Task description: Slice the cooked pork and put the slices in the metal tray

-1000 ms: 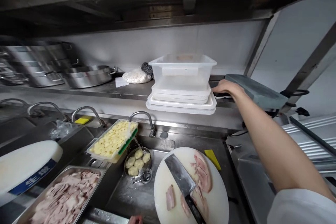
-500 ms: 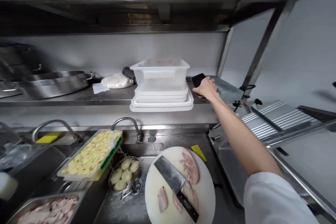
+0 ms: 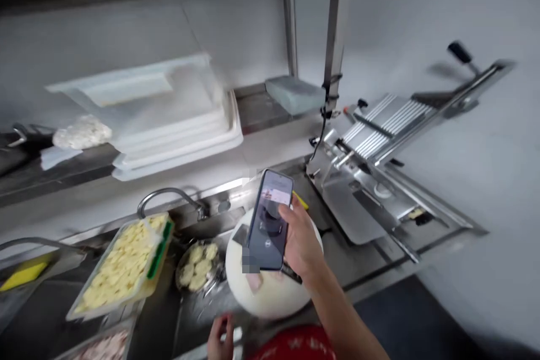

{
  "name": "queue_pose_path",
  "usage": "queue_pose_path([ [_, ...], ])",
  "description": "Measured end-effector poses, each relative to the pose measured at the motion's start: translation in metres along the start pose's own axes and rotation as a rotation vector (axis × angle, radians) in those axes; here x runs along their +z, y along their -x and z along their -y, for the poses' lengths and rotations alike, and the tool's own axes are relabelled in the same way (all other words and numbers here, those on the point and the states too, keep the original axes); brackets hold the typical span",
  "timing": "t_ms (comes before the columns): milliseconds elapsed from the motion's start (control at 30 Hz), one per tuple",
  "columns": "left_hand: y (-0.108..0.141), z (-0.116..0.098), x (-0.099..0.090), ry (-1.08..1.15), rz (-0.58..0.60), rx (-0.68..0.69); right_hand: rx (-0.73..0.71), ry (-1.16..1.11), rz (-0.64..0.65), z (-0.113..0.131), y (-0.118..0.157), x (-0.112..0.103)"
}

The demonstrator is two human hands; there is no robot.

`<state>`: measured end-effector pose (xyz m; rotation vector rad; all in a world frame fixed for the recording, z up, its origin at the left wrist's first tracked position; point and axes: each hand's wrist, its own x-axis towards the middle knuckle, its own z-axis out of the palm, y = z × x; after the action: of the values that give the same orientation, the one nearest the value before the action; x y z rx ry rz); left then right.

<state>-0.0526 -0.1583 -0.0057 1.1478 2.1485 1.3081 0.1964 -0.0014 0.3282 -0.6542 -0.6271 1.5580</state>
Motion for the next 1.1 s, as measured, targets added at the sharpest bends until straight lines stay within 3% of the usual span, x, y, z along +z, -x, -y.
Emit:
queue_pose_path([
  [100,-0.005,0.009,0.000,-0.014,0.164,0.029,0.133,-0.127,-0.047,-0.023,0.025,-0.013],
  [200,-0.004,0.011,-0.002,-0.056,0.209,0.035,0.092,-0.111,-0.151,-0.033,0.028,-0.021],
  [333,0.004,0.014,-0.003,-0.075,0.200,0.013,0.053,-0.064,-0.192,-0.036,0.023,-0.023],
  [667,0.022,0.013,-0.012,-0.119,0.146,-0.049,0.120,-0.005,-0.110,-0.041,0.021,-0.015],
  [1100,0.026,0.004,-0.014,-0.114,0.154,-0.126,0.178,0.004,-0.128,-0.042,0.019,-0.008],
])
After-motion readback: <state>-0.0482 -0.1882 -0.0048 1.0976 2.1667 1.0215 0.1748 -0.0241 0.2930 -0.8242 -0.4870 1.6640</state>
